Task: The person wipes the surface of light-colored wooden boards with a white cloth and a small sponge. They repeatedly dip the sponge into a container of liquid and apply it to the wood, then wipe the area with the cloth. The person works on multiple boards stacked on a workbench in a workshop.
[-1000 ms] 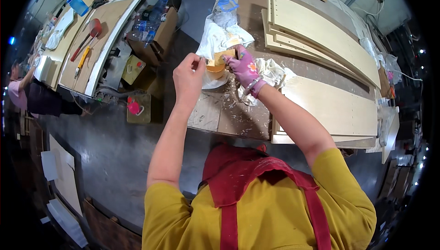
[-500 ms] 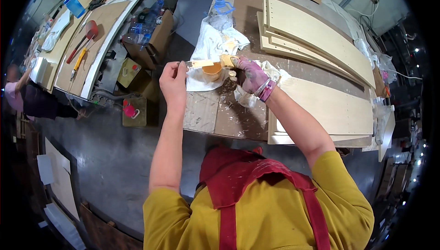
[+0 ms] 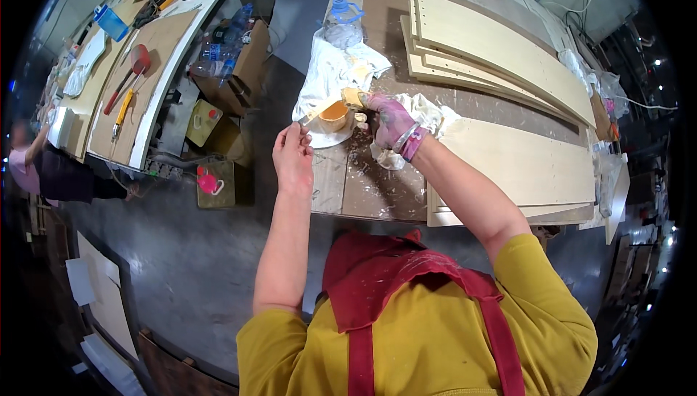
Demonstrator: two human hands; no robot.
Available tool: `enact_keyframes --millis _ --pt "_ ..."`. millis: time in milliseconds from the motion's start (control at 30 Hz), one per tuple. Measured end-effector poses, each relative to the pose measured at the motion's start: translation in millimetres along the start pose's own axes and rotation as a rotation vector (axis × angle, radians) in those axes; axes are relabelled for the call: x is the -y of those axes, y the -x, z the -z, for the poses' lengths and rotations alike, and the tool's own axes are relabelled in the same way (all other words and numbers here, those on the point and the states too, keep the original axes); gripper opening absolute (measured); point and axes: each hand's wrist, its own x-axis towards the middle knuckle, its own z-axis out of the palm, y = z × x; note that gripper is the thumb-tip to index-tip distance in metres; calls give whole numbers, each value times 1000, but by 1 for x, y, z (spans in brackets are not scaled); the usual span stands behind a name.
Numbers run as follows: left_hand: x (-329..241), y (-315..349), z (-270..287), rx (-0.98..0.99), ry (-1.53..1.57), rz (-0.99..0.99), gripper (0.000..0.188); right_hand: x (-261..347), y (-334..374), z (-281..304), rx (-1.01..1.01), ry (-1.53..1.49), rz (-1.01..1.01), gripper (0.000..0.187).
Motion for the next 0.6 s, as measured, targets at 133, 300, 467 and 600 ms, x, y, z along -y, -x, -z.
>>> enact_keyframes --millis 133,300,467,600 --pt "6 2 -2 20 25 31 11 1 6 -8 -42 -19 26 19" --pt "17 0 -7 -12 6 14 11 -6 2 -4 -12 -92 -28 19" --pt "16 -7 -5 -12 64 -17 12 -3 7 -6 -61 -136 -53 18" --pt "20 4 -13 26 34 27 12 0 8 -8 -106 -92 -33 18"
